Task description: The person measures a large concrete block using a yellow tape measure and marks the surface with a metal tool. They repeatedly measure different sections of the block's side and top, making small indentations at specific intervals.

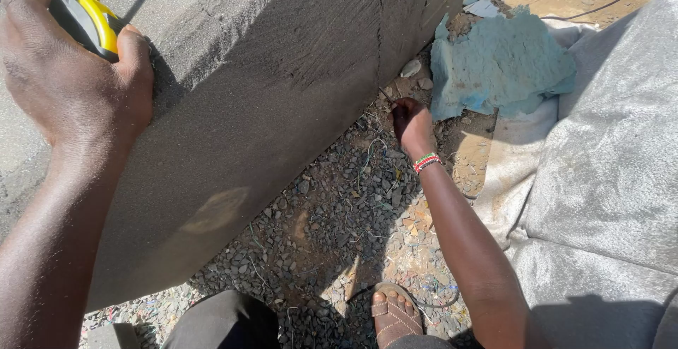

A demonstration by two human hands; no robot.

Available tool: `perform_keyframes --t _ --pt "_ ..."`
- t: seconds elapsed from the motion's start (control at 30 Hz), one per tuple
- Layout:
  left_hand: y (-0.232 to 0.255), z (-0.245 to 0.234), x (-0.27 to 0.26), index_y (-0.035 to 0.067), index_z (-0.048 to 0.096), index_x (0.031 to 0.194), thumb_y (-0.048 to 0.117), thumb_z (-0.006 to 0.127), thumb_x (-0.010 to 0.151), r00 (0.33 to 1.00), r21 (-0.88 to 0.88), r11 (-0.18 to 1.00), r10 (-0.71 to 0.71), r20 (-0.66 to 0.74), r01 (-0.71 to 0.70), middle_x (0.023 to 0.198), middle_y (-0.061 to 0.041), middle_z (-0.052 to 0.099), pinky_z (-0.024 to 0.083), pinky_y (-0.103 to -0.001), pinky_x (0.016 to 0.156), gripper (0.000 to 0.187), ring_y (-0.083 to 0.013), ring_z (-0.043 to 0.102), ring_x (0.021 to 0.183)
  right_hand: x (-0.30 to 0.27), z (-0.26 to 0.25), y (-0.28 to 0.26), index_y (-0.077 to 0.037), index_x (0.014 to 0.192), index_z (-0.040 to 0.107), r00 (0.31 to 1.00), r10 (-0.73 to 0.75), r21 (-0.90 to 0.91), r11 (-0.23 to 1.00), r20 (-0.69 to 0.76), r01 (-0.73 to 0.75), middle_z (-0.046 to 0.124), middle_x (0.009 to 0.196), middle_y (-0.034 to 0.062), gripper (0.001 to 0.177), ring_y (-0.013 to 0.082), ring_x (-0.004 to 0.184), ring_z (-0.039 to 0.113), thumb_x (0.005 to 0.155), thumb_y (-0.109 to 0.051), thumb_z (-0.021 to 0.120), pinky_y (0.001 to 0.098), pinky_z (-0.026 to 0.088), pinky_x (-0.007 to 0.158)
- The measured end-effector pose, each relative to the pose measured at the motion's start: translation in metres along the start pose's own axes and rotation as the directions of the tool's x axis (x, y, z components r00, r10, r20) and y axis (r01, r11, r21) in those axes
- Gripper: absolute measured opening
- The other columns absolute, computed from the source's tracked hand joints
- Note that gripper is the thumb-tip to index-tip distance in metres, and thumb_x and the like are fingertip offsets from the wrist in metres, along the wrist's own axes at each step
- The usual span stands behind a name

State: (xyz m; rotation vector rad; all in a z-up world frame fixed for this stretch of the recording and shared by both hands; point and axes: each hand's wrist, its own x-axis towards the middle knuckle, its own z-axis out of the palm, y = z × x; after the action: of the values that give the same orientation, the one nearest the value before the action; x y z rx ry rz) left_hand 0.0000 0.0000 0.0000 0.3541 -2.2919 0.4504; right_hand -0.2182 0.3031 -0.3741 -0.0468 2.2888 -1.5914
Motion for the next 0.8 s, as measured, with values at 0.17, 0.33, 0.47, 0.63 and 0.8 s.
perform_keyframes --t 0.17,0.33,0.47,0.63,0.8 --pt "0.010 -0.001 0.004 -0.004 0.054 0.137 0.030 0.085 0.105 0.996 -0.188 0.978 -0.093 -0.015 0.089 0.115 -0.023 0.061 0.049 -0.058 0.077 0.056 -0.0468 0.061 0.099 -0.069 -0.014 -0.050 -0.013 0.113 0.078 0.998 0.058 -0.065 0.996 -0.039 -0.061 0.083 0.099 0.0042 0.022 0.0153 0.069 0.060 0.113 -0.020 0.057 0.0337 0.044 0.057" --pt "0.019 -0.029 -0.007 -0.001 0.056 0.135 0.029 0.079 0.100 0.983 -0.456 0.888 -0.129 -0.128 0.057 0.110 -0.019 0.063 0.048 -0.051 0.081 0.052 -0.0386 0.059 0.097 -0.125 -0.002 -0.033 -0.007 0.109 0.071 1.000 0.005 0.181 0.984 -0.018 -0.002 0.077 0.096 0.0097 0.016 0.0102 0.064 0.061 0.113 -0.014 0.057 0.0245 0.040 0.047" --pt "0.038 -0.087 -0.051 -0.002 0.056 0.143 0.032 0.077 0.097 0.986 -0.489 0.868 0.000 -0.167 -0.083 0.112 -0.019 0.068 0.049 -0.048 0.091 0.061 -0.0332 0.063 0.095 -0.133 0.014 -0.012 -0.008 0.108 0.068 0.999 0.036 0.299 0.954 0.005 -0.036 0.071 0.093 0.0091 0.015 0.0119 0.062 0.062 0.117 -0.014 0.058 0.0198 0.048 0.048" --pt "0.043 -0.115 -0.106 -0.004 0.067 0.134 0.040 0.072 0.093 0.992 -0.497 0.864 0.119 0.040 -0.084 0.119 -0.017 0.077 0.052 -0.048 0.094 0.060 -0.0334 0.072 0.098 -0.139 0.047 -0.003 -0.002 0.117 0.069 0.992 0.093 0.429 0.895 0.087 -0.121 0.072 0.104 0.0136 0.020 0.0182 0.076 0.056 0.113 -0.006 0.050 0.0308 0.045 0.057" --pt "0.030 -0.094 -0.117 0.002 0.075 0.136 0.041 0.085 0.086 0.993 -0.255 0.965 0.078 0.087 -0.053 0.118 -0.016 0.065 0.057 -0.048 0.088 0.064 -0.0312 0.068 0.102 -0.138 0.053 -0.001 -0.002 0.105 0.066 0.993 0.009 0.526 0.848 0.118 -0.070 0.064 0.084 0.0097 0.020 0.0177 0.062 0.045 0.115 -0.004 0.049 0.0347 0.041 0.054"
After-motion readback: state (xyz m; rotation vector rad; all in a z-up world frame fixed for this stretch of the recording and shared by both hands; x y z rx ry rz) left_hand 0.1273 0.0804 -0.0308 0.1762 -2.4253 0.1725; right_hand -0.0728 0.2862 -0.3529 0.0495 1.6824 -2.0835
